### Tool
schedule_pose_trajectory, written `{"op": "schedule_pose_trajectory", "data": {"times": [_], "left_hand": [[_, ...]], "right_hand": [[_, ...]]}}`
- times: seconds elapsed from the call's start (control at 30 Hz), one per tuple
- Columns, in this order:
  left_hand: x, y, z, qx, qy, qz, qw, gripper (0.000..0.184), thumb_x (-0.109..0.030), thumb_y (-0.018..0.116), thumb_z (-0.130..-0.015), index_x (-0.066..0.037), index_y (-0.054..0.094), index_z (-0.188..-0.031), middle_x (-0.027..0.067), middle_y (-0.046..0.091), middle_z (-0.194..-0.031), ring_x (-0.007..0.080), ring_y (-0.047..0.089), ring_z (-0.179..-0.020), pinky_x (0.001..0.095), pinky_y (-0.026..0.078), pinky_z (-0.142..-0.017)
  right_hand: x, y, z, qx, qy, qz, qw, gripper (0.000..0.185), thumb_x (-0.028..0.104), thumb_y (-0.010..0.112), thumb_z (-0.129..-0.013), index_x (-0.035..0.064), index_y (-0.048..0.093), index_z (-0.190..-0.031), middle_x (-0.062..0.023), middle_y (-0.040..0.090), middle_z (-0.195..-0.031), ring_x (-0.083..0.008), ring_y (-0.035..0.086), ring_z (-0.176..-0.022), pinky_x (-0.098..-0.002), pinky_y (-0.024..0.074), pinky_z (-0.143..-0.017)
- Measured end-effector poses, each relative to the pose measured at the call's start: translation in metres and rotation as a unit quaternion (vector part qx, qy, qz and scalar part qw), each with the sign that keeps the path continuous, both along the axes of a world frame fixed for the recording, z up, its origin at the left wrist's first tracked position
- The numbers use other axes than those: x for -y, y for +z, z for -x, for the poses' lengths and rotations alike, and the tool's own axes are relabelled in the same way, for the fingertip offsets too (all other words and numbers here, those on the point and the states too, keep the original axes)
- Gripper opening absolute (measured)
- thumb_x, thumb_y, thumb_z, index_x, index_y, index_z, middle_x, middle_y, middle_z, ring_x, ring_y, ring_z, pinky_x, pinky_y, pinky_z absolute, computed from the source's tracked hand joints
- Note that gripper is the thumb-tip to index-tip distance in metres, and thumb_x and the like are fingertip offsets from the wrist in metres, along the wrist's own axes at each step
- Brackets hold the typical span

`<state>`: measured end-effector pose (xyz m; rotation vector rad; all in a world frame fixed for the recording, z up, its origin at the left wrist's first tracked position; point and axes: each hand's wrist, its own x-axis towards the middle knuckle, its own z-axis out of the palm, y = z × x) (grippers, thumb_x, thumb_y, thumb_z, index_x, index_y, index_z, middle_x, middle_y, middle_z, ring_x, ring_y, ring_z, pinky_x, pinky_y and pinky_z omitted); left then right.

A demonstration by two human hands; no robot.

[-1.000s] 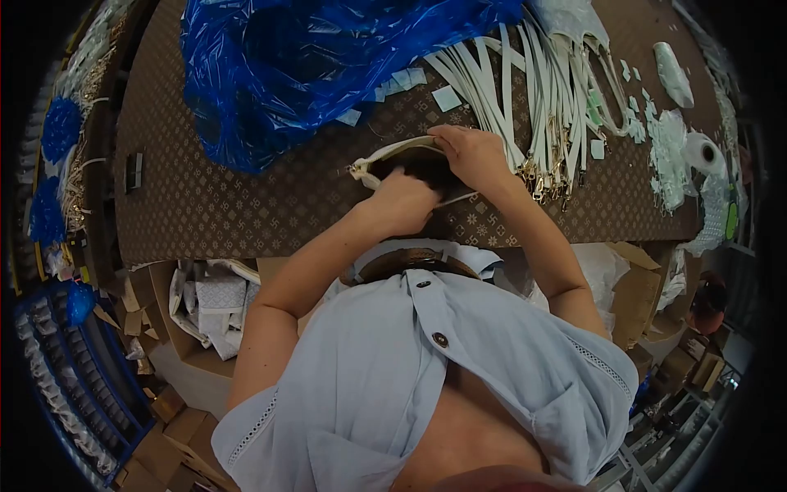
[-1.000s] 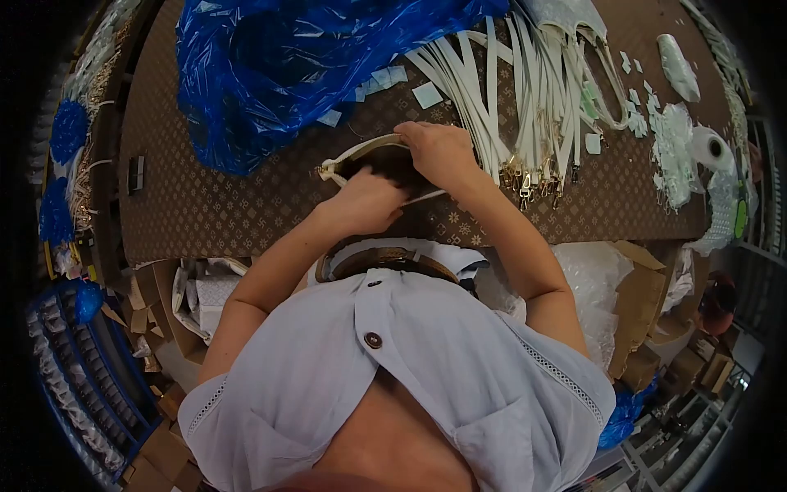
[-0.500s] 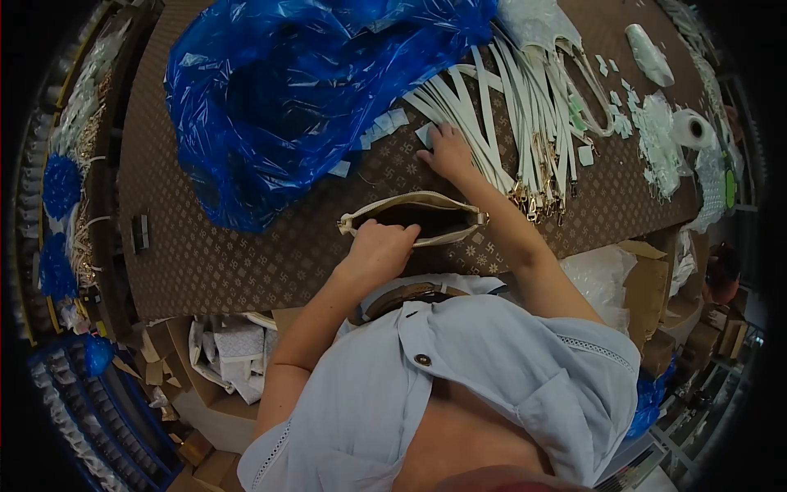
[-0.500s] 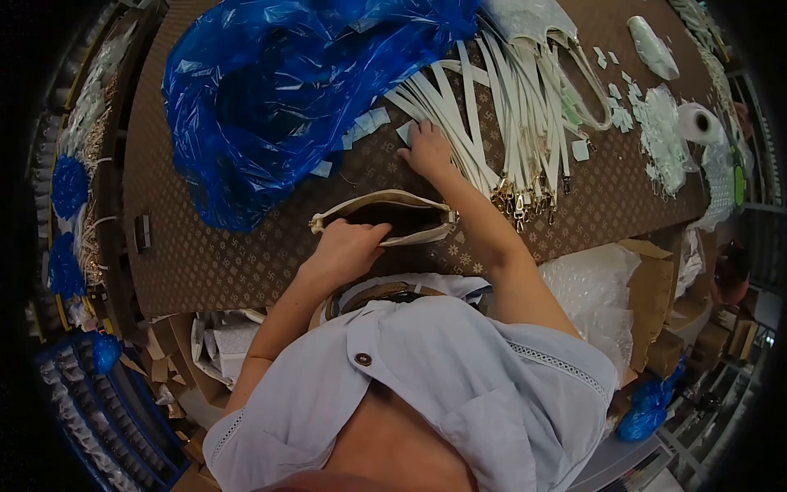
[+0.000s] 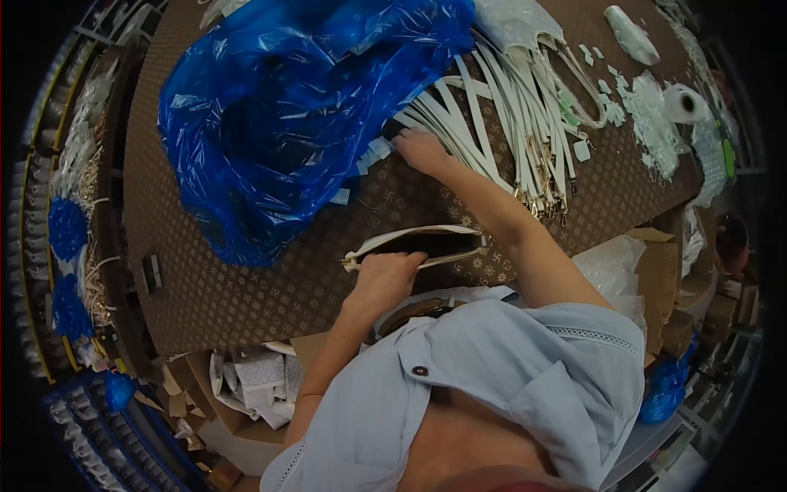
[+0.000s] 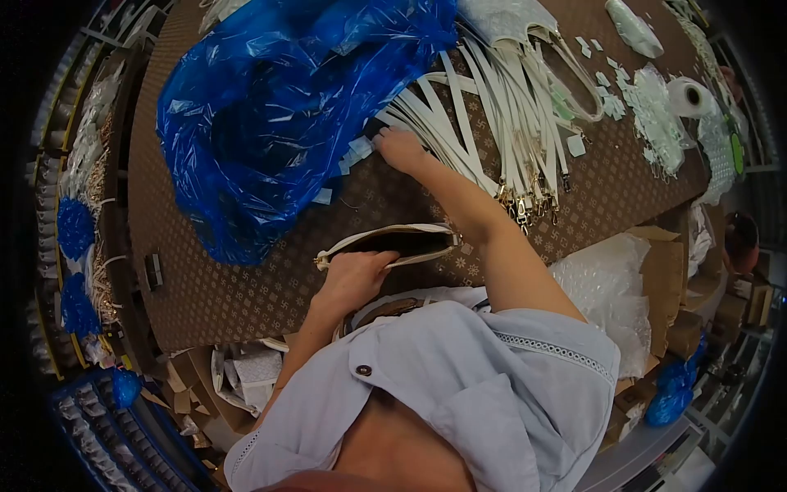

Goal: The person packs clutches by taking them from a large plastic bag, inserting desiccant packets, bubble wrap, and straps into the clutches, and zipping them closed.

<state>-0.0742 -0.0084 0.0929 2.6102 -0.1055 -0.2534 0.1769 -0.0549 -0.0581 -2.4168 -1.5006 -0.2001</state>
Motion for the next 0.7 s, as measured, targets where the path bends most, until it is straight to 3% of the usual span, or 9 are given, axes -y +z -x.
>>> {"op": "schedule_pose_trajectory", "data": {"times": [0.1,0.17,0.27,0.37,0.43,0.47,0.53,0.6,0.7], "left_hand": [[-0.002,-0.001,-0.001,0.032,0.001,0.005,0.999,0.018,-0.013,0.057,-0.080,-0.013,0.067,-0.095,0.0083,0.065,-0.074,0.0255,0.064,-0.069,0.0380,0.049,-0.061],[-0.004,0.001,-0.003,0.033,0.003,0.011,0.999,0.018,-0.014,0.058,-0.079,-0.013,0.067,-0.094,0.0087,0.065,-0.078,0.0259,0.064,-0.071,0.0380,0.049,-0.061],[-0.005,0.006,-0.005,-0.011,-0.002,0.007,1.000,0.022,-0.016,0.061,-0.077,-0.012,0.067,-0.098,0.0117,0.060,-0.103,0.0306,0.059,-0.091,0.0404,0.048,-0.075],[-0.005,0.005,-0.005,-0.029,-0.020,-0.020,0.999,0.020,-0.016,0.062,-0.076,-0.011,0.068,-0.094,0.0129,0.059,-0.106,0.0301,0.057,-0.094,0.0415,0.047,-0.077],[-0.005,0.010,-0.001,-0.011,-0.023,-0.019,0.999,0.019,-0.016,0.063,-0.075,-0.011,0.069,-0.092,0.0153,0.059,-0.108,0.0300,0.058,-0.092,0.0414,0.047,-0.077],[-0.004,0.012,-0.001,0.010,-0.020,-0.019,1.000,0.018,-0.016,0.063,-0.075,-0.012,0.071,-0.090,0.0177,0.059,-0.111,0.0299,0.059,-0.091,0.0413,0.048,-0.078],[-0.003,0.009,0.003,0.002,-0.012,-0.045,0.999,0.017,-0.018,0.064,-0.077,-0.013,0.071,-0.091,0.0122,0.063,-0.106,0.0271,0.060,-0.091,0.0401,0.046,-0.077],[-0.004,0.016,0.004,-0.037,0.015,-0.035,0.999,0.017,-0.020,0.064,-0.078,-0.013,0.069,-0.092,0.0042,0.066,-0.097,0.0254,0.060,-0.091,0.0371,0.044,-0.078],[-0.008,0.019,0.004,0.001,0.035,-0.034,0.999,0.018,-0.020,0.063,-0.080,-0.013,0.069,-0.096,0.0037,0.066,-0.100,0.0246,0.060,-0.092,0.0386,0.043,-0.082]], "right_hand": [[0.014,0.052,0.011,-0.101,-0.064,-0.086,0.989,0.015,0.020,0.057,-0.085,0.0112,0.065,-0.094,-0.0076,0.063,-0.085,-0.0271,0.061,-0.076,-0.0356,0.0494,-0.064],[0.033,0.112,0.030,-0.248,-0.029,-0.242,0.938,0.014,0.023,0.059,-0.085,0.0107,0.065,-0.088,-0.0094,0.062,-0.073,-0.0294,0.061,-0.066,-0.0375,0.0483,-0.059],[0.075,0.167,0.079,-0.234,0.134,-0.172,0.947,0.016,0.026,0.064,-0.083,0.0101,0.067,-0.082,-0.0083,0.062,-0.071,-0.0249,0.061,-0.064,-0.0347,0.0482,-0.056],[0.100,0.162,0.106,-0.143,0.171,-0.044,0.974,0.019,0.029,0.067,-0.080,0.0104,0.068,-0.086,-0.0062,0.060,-0.068,-0.0199,0.059,-0.061,-0.0332,0.0480,-0.056],[0.106,0.168,0.110,-0.101,0.148,-0.083,0.980,0.023,0.031,0.068,-0.079,0.0116,0.069,-0.091,-0.0057,0.059,-0.070,-0.0211,0.058,-0.065,-0.0340,0.0476,-0.058],[0.111,0.168,0.108,-0.167,0.121,-0.098,0.974,0.023,0.028,0.067,-0.081,0.0108,0.068,-0.096,-0.0056,0.061,-0.074,-0.0226,0.059,-0.069,-0.0331,0.0484,-0.061],[0.121,0.164,0.094,-0.320,0.008,-0.158,0.934,0.024,0.031,0.063,-0.084,0.0131,0.068,-0.098,-0.0065,0.066,-0.084,-0.0247,0.062,-0.077,-0.0328,0.0500,-0.066],[0.129,0.137,0.074,-0.301,-0.113,-0.156,0.934,0.021,0.029,0.061,-0.086,0.0125,0.068,-0.097,-0.0075,0.067,-0.088,-0.0266,0.063,-0.080,-0.0336,0.0500,-0.069],[0.140,0.126,0.048,-0.275,-0.167,-0.113,0.940,0.021,0.026,0.060,-0.087,0.0094,0.068,-0.097,-0.0104,0.066,-0.091,-0.0266,0.064,-0.081,-0.0335,0.0501,-0.071]]}}
